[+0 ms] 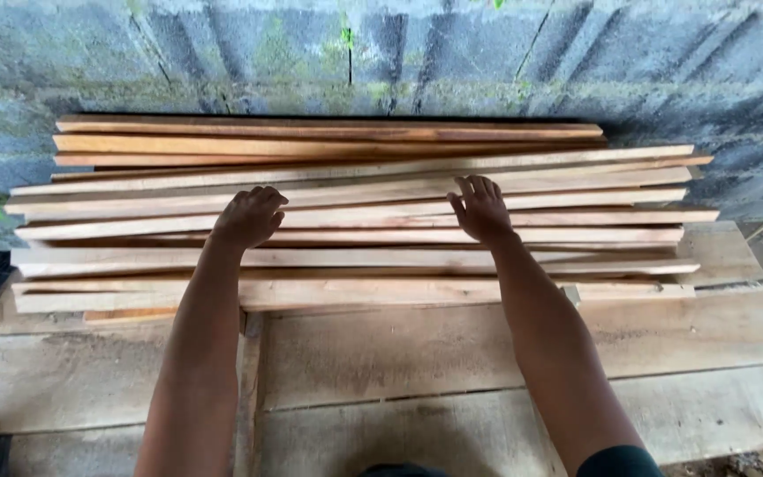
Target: Sorting and organizing thin wooden planks on a workbench.
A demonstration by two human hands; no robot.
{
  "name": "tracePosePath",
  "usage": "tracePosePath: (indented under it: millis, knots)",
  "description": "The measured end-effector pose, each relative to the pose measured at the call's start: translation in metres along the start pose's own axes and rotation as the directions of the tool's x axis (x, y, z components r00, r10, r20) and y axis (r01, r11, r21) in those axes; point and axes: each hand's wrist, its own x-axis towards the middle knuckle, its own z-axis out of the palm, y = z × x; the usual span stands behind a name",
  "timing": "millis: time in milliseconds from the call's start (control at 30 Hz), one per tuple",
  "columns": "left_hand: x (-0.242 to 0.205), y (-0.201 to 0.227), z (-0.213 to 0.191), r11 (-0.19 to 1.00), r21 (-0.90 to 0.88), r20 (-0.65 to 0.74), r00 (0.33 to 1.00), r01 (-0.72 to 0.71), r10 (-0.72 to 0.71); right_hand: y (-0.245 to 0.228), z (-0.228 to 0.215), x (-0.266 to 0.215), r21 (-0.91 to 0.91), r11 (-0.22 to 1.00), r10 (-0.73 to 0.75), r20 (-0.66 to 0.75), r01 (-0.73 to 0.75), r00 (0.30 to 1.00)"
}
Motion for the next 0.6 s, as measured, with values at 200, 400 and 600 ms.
tracePosePath:
  millis: [200,400,600]
  knots:
    - [0.043,0.002,0.012,0.997,0.062,0.041,0.998,0.037,-0.039,0.024,0.022,0.02,-0.004,0.999,0.032,0.062,-0.032,0.998]
    - [0.064,-0.007,0.044,0.987,0.126,0.048,0.993,0.101,-0.108,0.057,0.04,0.034,-0.002,0.996,0.092,0.168,-0.093,0.981]
    - [0.054,-0.018,0.06,0.988,0.02,-0.131,0.98,0.153,-0.149,0.094,0.077,0.025,0.03,0.988,0.137,0.26,-0.15,0.956]
